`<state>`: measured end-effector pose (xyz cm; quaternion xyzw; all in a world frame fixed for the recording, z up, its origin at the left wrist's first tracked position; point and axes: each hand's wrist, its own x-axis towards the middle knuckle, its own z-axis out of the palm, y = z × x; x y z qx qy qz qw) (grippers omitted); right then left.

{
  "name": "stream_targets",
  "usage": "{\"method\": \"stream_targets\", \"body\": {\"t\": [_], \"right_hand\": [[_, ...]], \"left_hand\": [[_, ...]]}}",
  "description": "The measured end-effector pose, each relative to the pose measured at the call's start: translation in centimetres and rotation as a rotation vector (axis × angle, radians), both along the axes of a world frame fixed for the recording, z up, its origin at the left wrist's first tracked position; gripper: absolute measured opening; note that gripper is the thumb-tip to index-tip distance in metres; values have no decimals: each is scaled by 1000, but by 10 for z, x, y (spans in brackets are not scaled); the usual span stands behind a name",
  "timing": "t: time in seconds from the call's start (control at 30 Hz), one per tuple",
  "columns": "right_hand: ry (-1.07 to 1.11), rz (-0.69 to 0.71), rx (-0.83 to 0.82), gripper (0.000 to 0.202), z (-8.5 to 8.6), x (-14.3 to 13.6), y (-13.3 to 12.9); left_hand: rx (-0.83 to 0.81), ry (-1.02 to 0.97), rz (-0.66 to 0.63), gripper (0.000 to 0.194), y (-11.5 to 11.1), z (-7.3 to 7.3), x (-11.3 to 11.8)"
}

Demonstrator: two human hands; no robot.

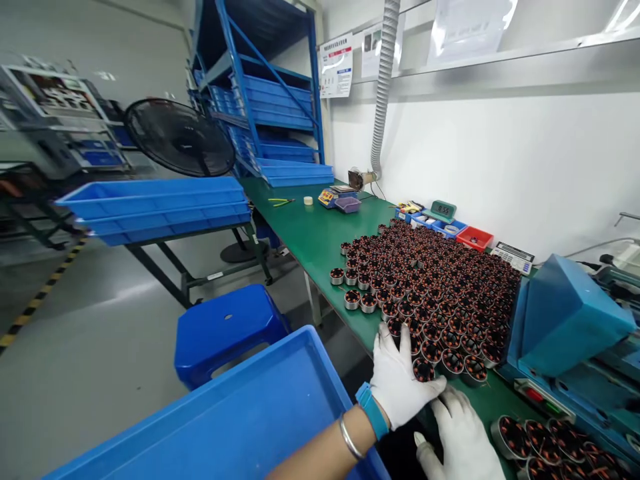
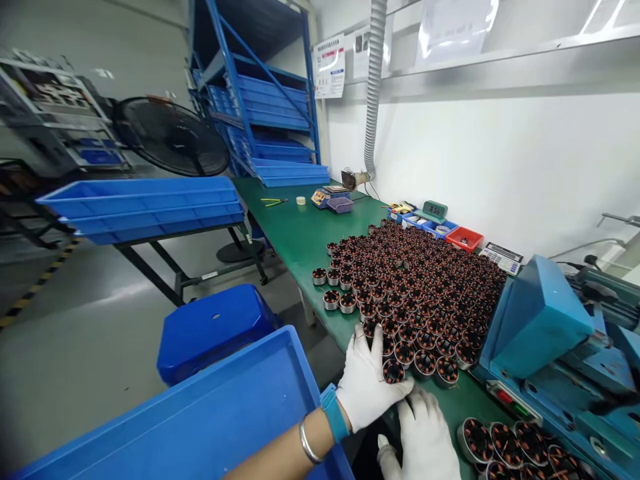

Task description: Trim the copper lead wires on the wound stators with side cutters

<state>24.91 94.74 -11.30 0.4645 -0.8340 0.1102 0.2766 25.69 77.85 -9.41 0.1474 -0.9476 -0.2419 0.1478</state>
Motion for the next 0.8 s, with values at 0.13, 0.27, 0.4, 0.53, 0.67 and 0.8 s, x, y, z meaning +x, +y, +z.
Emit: {"method": "stream_targets", "body": {"t": [0.13, 0.27, 0.4, 0.53, 0.67, 0.8], "right_hand": [[49, -8, 17, 48, -11, -6, 12], [34, 31, -8, 47, -11, -3, 14], [-53, 86, -93, 50, 9, 15, 27], [-84, 181, -188, 39, 30, 49, 91], [-75, -213, -423, 40, 28, 101, 179], [-78, -690, -449, 51, 8, 132, 229]], "left_hand": [[31, 35, 90, 117, 16, -8, 0], [-53, 210, 134, 113, 25, -17, -6], [-112, 320, 128, 118, 21, -18, -7], [-74, 354, 56, 124, 6, -21, 14], [-53, 487, 61, 112, -1, -26, 45], [-90, 607, -62, 101, 29, -25, 70]]}}
